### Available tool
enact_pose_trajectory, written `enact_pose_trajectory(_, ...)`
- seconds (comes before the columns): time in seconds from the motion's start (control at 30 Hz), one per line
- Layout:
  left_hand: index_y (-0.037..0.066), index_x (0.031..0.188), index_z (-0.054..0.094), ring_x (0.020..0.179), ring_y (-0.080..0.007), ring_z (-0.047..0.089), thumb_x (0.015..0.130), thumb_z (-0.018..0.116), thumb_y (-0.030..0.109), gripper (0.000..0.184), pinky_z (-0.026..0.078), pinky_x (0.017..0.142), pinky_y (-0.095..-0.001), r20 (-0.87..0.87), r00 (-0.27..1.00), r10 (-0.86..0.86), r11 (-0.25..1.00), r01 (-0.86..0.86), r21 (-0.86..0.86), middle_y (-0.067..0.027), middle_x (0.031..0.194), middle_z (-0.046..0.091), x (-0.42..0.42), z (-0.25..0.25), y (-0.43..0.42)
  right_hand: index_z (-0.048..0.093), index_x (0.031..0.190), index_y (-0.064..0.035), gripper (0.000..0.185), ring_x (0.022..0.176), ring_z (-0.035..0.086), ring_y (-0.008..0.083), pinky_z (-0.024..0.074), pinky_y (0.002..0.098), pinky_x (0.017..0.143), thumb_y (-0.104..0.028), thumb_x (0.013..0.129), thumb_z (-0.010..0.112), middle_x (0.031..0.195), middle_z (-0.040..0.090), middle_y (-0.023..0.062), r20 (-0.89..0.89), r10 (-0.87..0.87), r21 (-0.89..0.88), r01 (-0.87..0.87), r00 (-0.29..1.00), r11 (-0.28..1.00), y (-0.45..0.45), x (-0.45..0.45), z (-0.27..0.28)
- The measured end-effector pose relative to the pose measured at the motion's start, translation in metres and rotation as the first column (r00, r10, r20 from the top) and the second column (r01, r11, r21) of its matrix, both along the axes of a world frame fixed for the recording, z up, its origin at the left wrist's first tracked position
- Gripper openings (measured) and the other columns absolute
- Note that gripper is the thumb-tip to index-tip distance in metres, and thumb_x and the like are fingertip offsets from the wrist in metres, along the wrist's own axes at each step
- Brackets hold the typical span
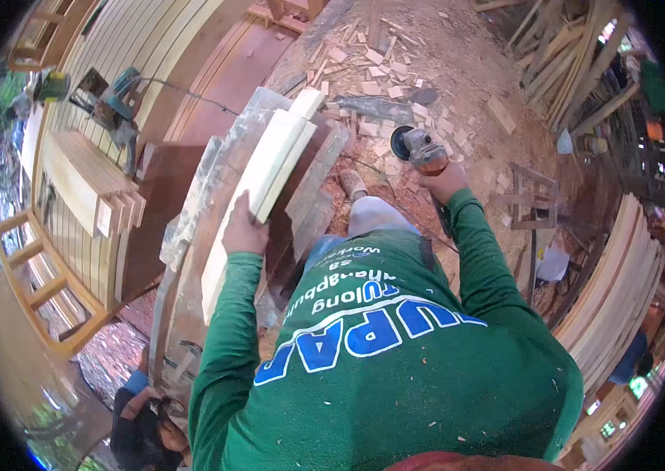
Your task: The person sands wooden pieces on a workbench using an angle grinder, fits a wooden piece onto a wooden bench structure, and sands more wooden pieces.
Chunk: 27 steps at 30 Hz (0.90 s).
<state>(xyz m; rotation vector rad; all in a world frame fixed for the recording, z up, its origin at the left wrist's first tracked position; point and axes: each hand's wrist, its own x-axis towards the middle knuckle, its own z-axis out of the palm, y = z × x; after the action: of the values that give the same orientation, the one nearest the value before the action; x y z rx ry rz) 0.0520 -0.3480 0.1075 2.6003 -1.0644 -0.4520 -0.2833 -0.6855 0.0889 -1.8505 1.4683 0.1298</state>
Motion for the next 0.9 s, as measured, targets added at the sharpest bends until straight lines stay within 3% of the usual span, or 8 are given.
enact_pose_trajectory(0.03, 0.026, 0.161, 0.031, 0.122, -0.0397, 0.061, 0.075, 0.087, 0.028, 0.103, 0.056, 0.093, -0.0534, -0.011, 1.0, -0.029, 0.993, 0.03, 0.111, -0.0144, 0.156, 0.048, -0.007, -0.004, -0.001, 0.078, 0.098, -0.0033, 0.047, 0.087, 0.075, 0.0292, 0.0587, 0.0395, 0.081, -0.036, 0.066, 0.085, 0.092, 0.077, 0.0161, 0.042, 0.003, -0.005, -0.003, 0.999, 1.0, -0.001, 0.0, -0.009)
enact_pose_trajectory(0.1, 0.033, 0.163, 0.023, 0.143, -0.0466, 0.042, 0.075, 0.088, 0.035, 0.11, 0.05, 0.099, -0.0661, -0.07, 0.997, -0.035, 0.889, 0.063, 0.454, -0.0133, 0.169, 0.027, -0.026, 0.003, -0.015, 0.078, 0.1, -0.0038, 0.046, 0.088, 0.075, 0.0278, 0.0585, 0.0392, 0.082, -0.035, 0.067, 0.086, 0.093, 0.078, 0.015, 0.003, 0.021, -0.01, -0.021, 1.0, 1.0, -0.004, 0.007, -0.002)
enact_pose_trajectory(0.13, 0.037, 0.163, 0.022, 0.153, -0.0515, 0.021, 0.073, 0.09, 0.039, 0.112, 0.041, 0.103, -0.0776, -0.179, 0.977, 0.116, 0.815, 0.009, 0.579, -0.0117, 0.173, 0.011, -0.032, 0.01, -0.029, 0.078, 0.1, -0.0043, 0.046, 0.088, 0.075, 0.027, 0.0583, 0.0392, 0.082, -0.034, 0.067, 0.086, 0.093, 0.078, 0.0144, -0.08, 0.038, -0.007, -0.039, 0.996, 0.999, -0.001, 0.026, 0.03)
enact_pose_trajectory(0.17, 0.036, 0.163, 0.022, 0.153, -0.0542, 0.015, 0.073, 0.09, 0.039, 0.113, 0.038, 0.104, -0.0793, -0.203, 0.96, 0.191, 0.761, -0.014, 0.649, -0.0113, 0.174, 0.005, -0.037, 0.012, -0.034, 0.078, 0.101, -0.0048, 0.045, 0.089, 0.075, 0.0263, 0.0581, 0.0393, 0.083, -0.034, 0.067, 0.086, 0.094, 0.078, 0.0137, -0.163, 0.055, -0.002, -0.056, 0.985, 0.998, 0.001, 0.039, 0.048)
enact_pose_trajectory(0.23, 0.035, 0.164, 0.018, 0.154, -0.0557, 0.01, 0.07, 0.093, 0.038, 0.12, 0.036, 0.103, -0.0822, -0.22, 0.944, 0.246, 0.793, -0.066, 0.606, -0.0166, 0.173, -0.001, -0.039, 0.006, -0.031, 0.078, 0.104, -0.0089, 0.048, 0.09, 0.074, 0.0302, 0.0576, 0.0418, 0.085, -0.039, 0.067, 0.083, 0.095, 0.077, 0.0157, 0.078, 0.093, 0.049, -0.097, 0.993, 0.994, -0.003, 0.045, 0.031)
enact_pose_trajectory(0.33, 0.031, 0.165, 0.011, 0.151, -0.0615, 0.007, 0.064, 0.096, 0.038, 0.132, 0.036, 0.106, -0.0792, -0.153, 0.883, 0.443, 0.713, -0.244, 0.657, -0.0281, 0.17, -0.004, -0.034, 0.006, -0.041, 0.077, 0.106, -0.0086, 0.048, 0.09, 0.074, 0.0297, 0.0572, 0.041, 0.085, -0.037, 0.068, 0.083, 0.094, 0.077, 0.0145, 0.139, 0.238, -0.013, -0.239, 0.961, 0.971, -0.014, 0.067, 0.017)
enact_pose_trajectory(0.47, 0.025, 0.166, 0.001, 0.145, -0.0709, 0.002, 0.057, 0.099, 0.036, 0.147, 0.04, 0.111, -0.0702, -0.14, 0.906, 0.399, 0.7, -0.202, 0.685, -0.0379, 0.165, -0.01, -0.025, -0.028, -0.032, 0.076, 0.106, -0.0071, 0.048, 0.087, 0.073, 0.029, 0.0571, 0.0402, 0.083, -0.034, 0.067, 0.083, 0.093, 0.077, 0.0141, 0.084, 0.331, 0.039, -0.335, 0.94, 0.942, -0.023, 0.115, 0.04)
enact_pose_trajectory(0.9, 0.032, 0.165, 0.01, 0.151, -0.062, 0.003, 0.057, 0.1, 0.032, 0.141, 0.041, 0.102, -0.0796, -0.181, 0.847, 0.5, 0.661, -0.239, 0.711, -0.0272, 0.17, -0.009, -0.019, -0.017, -0.041, 0.073, 0.101, -0.0028, 0.051, 0.095, 0.073, 0.0378, 0.0584, 0.0447, 0.09, -0.038, 0.066, 0.083, 0.101, 0.075, 0.0211, -0.114, 0.551, 0.083, -0.544, 0.827, 0.835, -0.066, 0.17, 0.003)
